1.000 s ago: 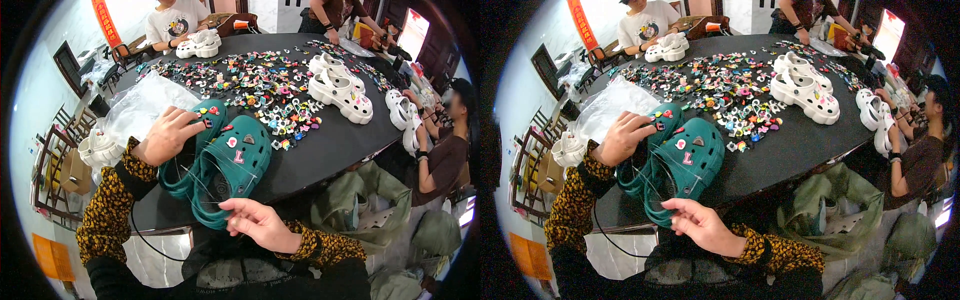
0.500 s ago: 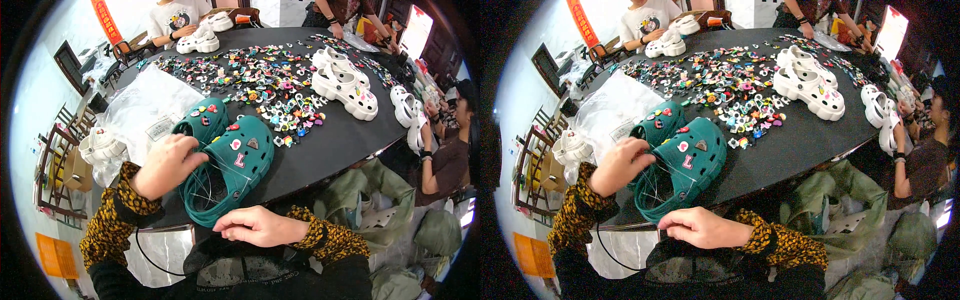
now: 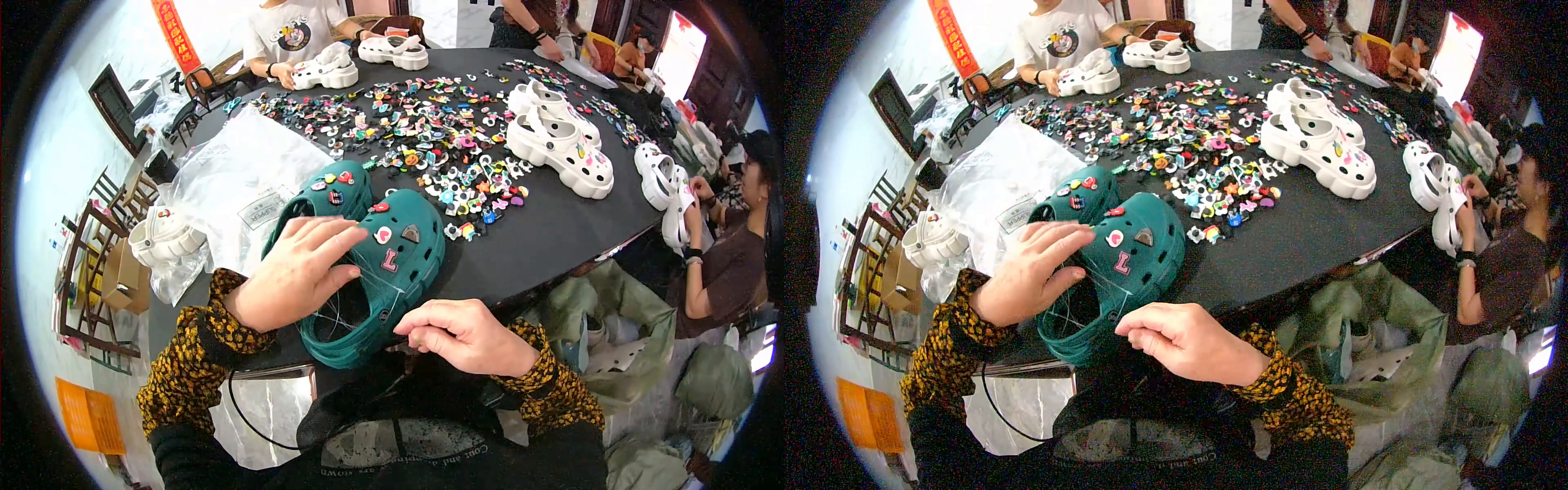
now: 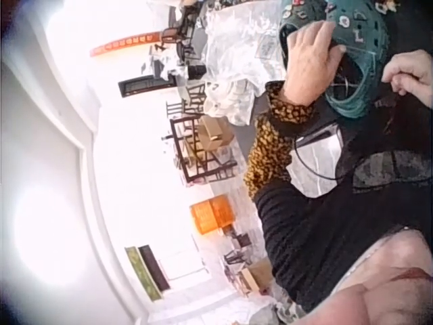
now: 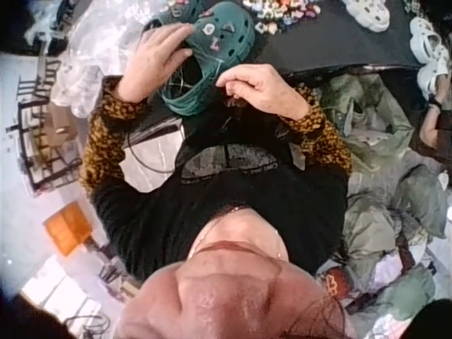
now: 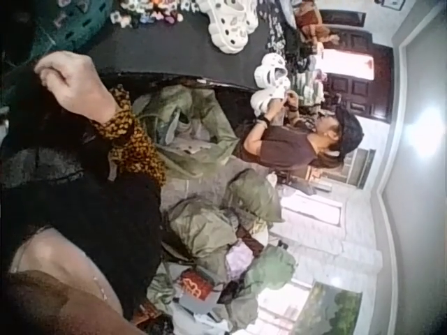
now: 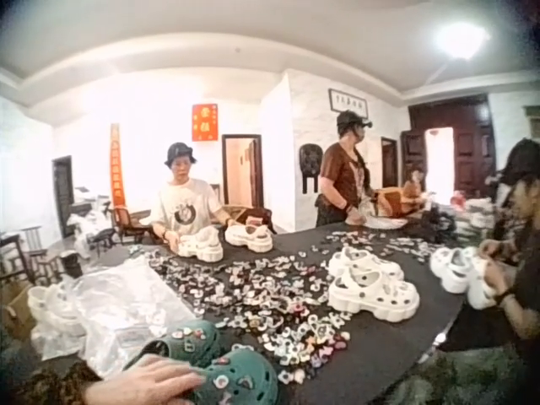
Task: Attaching decorative charms to clogs and packaging them in plastic bags.
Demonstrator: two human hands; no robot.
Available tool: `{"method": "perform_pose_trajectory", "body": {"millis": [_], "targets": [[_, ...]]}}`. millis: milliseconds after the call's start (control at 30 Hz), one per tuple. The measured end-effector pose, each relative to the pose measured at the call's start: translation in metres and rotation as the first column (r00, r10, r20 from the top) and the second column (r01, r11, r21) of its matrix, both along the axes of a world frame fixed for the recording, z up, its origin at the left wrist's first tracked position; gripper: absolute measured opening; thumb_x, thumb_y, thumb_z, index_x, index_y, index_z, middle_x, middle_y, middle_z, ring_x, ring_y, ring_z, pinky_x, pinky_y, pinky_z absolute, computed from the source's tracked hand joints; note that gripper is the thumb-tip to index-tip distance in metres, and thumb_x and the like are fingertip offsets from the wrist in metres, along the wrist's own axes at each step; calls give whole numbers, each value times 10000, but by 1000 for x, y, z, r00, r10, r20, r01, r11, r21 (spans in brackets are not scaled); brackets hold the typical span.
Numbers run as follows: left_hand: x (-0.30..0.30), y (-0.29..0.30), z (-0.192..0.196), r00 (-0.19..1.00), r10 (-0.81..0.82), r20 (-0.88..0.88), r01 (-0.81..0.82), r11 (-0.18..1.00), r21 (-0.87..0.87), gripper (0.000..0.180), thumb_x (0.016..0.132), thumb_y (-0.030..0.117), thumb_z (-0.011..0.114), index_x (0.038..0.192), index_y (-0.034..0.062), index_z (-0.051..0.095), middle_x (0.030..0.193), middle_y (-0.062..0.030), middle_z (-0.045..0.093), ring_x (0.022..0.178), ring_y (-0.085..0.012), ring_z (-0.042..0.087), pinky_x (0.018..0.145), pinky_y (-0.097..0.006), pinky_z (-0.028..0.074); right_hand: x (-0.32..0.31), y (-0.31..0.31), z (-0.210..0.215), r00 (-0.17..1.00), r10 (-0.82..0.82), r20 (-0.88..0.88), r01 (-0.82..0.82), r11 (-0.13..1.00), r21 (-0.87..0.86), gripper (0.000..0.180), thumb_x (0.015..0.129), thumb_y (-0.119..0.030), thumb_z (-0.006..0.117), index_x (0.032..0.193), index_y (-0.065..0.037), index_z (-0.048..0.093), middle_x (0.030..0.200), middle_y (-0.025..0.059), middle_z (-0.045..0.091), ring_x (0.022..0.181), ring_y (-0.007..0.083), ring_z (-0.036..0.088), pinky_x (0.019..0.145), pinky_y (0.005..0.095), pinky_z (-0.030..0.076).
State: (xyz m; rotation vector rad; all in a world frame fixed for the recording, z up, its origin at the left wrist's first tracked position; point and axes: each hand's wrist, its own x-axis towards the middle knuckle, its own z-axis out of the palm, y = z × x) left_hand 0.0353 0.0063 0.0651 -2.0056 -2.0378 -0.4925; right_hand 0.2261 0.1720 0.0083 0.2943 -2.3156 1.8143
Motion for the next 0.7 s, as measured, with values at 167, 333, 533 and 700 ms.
{"method": "perform_pose_trajectory", "body": {"millis": [167, 333, 533, 700], "targets": [[-2, -17, -7, 971, 41, 234, -51, 998, 36, 184, 826, 187, 646, 788, 9, 617, 1074, -137, 591, 842, -315, 557, 767, -398, 440, 0, 13, 1, 996, -84, 11, 84, 996, 3, 138, 899, -54, 549, 1006, 5, 614, 799, 72, 626, 721, 119, 600, 658, 258, 497], [-5, -21, -20, 920, 323, 223, -305, 946, -114, 259, 781, 215, 691, 729, 8, 546, 877, -142, 538, 773, -323, 553, 661, -389, 449, -1, 23, 0, 987, -163, 8, 163, 986, -36, 134, 903, -48, 537, 998, 0, 620, 784, 43, 618, 693, 81, 568, 633, 240, 483], [-6, -4, -26, 898, 403, 174, -394, 915, -87, 255, 736, 182, 720, 800, -16, 572, 866, -154, 530, 765, -336, 558, 660, -396, 456, -1, 25, 2, 980, -200, 14, 200, 980, -14, 129, 899, -47, 544, 993, -2, 621, 777, 46, 617, 692, 86, 569, 629, 246, 484], [-11, -2, -28, 904, 322, 283, -313, 947, -79, 193, 749, 133, 677, 796, -11, 558, 832, -169, 515, 767, -375, 547, 643, -428, 443, 4, 30, -4, 967, -252, -31, 254, 965, 69, 126, 889, -48, 558, 987, 0, 620, 799, 70, 631, 702, 119, 595, 639, 263, 492]]}}
